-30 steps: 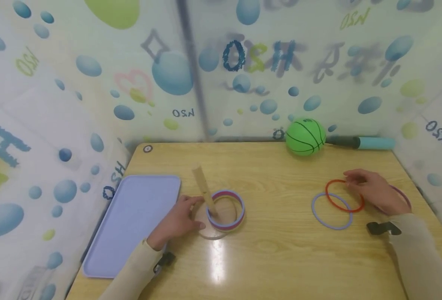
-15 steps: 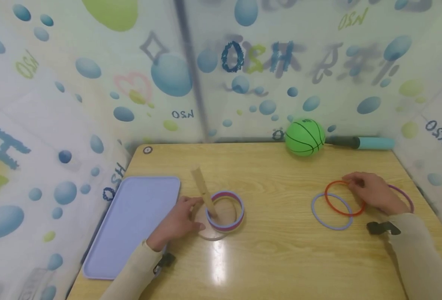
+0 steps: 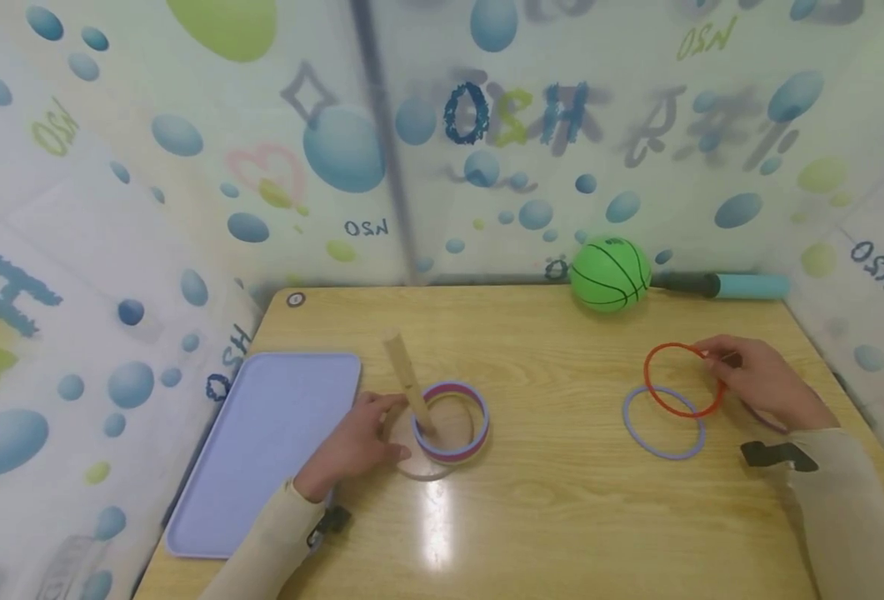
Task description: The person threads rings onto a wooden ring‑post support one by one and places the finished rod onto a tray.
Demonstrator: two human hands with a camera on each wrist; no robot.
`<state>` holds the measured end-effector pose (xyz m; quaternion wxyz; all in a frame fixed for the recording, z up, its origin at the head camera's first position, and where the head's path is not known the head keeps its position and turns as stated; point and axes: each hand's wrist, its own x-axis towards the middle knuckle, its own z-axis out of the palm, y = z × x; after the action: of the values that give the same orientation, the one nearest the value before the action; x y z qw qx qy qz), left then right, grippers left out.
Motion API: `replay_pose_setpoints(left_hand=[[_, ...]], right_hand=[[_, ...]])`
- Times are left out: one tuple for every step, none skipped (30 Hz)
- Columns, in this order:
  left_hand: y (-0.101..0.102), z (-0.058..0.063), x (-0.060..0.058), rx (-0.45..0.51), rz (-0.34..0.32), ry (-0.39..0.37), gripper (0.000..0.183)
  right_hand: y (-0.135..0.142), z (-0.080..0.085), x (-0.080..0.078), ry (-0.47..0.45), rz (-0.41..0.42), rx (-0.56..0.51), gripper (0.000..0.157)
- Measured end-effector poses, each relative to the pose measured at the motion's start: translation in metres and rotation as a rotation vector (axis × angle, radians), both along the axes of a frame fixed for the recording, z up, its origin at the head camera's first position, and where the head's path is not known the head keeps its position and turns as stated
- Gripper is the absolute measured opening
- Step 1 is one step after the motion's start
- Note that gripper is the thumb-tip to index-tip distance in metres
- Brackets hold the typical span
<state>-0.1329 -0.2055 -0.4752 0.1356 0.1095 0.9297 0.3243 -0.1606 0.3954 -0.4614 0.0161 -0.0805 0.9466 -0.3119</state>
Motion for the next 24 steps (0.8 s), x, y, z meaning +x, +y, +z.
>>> replay_pose_setpoints(left_hand=[[0.000,0.000,0.000,0.004,-0.003,0.002,0.081],[0.000,0.000,0.000,0.004,-0.003,0.005,0.081],[0.000,0.000,0.000,0.004,-0.003,0.006,0.081],[0.000,0.000,0.000,0.004,-0.002,0.006,0.081],[0.000,0.000,0.000,0.003,-0.002,0.006,0.081],[-0.001,-0.001,0.000,0.002,-0.001,0.006,0.081],[-0.001,-0.001,0.000,0.001,-0.002,0.007,0.081],[-0.001,-0.001,-0.001,0.001,0.000,0.006,0.081],[-0.001,-0.002,-0.001,0.003,-0.001,0.004,0.081],[0.000,-0.002,-0.001,0.003,-0.001,0.004,0.081],[-0.001,-0.002,-0.001,0.002,-0.002,0.002,0.081],[0.000,-0.002,-0.001,0.004,-0.002,0.002,0.081],[0.000,-0.002,-0.001,0.005,-0.003,0.003,0.081],[-0.001,-0.002,-0.001,0.006,-0.003,0.004,0.081],[0.000,-0.001,-0.001,0.004,-0.004,0.007,0.081],[-0.001,-0.002,-0.001,0.002,-0.005,0.010,0.081],[-0.001,-0.002,-0.001,-0.001,-0.005,0.009,0.080],[-0.001,-0.002,-0.001,-0.002,-0.008,0.009,0.081],[-0.001,-0.002,-0.001,-0.003,-0.011,0.010,0.081],[-0.001,-0.002,-0.001,-0.005,-0.011,0.008,0.081],[-0.001,-0.002,-0.002,-0.006,-0.013,0.007,0.081],[-0.001,-0.001,-0.002,-0.006,-0.016,0.007,0.082],[-0.001,-0.001,-0.002,-0.006,-0.018,0.004,0.082],[-0.001,-0.001,-0.002,-0.006,-0.020,0.003,0.082]], right_hand=[[-0.002,0.002,0.001,-0.007,-0.001,-0.024,0.028],[-0.003,0.003,0.002,-0.015,0.000,-0.051,0.028],[-0.005,0.005,0.003,-0.027,0.002,-0.083,0.028],[-0.007,0.007,0.004,-0.041,0.004,-0.118,0.029],[-0.009,0.008,0.005,-0.050,0.006,-0.150,0.029],[-0.010,0.009,0.006,-0.060,0.013,-0.178,0.030],[-0.012,0.011,0.007,-0.066,0.015,-0.203,0.031],[-0.014,0.012,0.008,-0.071,0.019,-0.221,0.031],[-0.015,0.013,0.008,-0.077,0.021,-0.236,0.032],[-0.017,0.014,0.009,-0.082,0.025,-0.248,0.033],[-0.019,0.015,0.009,-0.085,0.028,-0.258,0.033],[-0.020,0.016,0.009,-0.092,0.031,-0.268,0.034],[-0.023,0.017,0.009,-0.094,0.032,-0.278,0.034],[-0.024,0.019,0.010,-0.100,0.036,-0.288,0.034],[-0.027,0.020,0.010,-0.108,0.035,-0.305,0.034],[-0.029,0.021,0.010,-0.116,0.034,-0.324,0.034],[-0.032,0.022,0.010,-0.123,0.032,-0.344,0.034],[-0.034,0.023,0.010,-0.124,0.039,-0.362,0.033],[-0.037,0.025,0.011,-0.126,0.046,-0.385,0.032],[-0.039,0.026,0.011,-0.129,0.053,-0.411,0.031],[-0.042,0.027,0.011,-0.127,0.059,-0.436,0.030],[-0.045,0.028,0.011,-0.125,0.070,-0.452,0.031],[-0.048,0.030,0.012,-0.125,0.074,-0.472,0.031],[-0.052,0.031,0.012,-0.122,0.077,-0.490,0.032]])
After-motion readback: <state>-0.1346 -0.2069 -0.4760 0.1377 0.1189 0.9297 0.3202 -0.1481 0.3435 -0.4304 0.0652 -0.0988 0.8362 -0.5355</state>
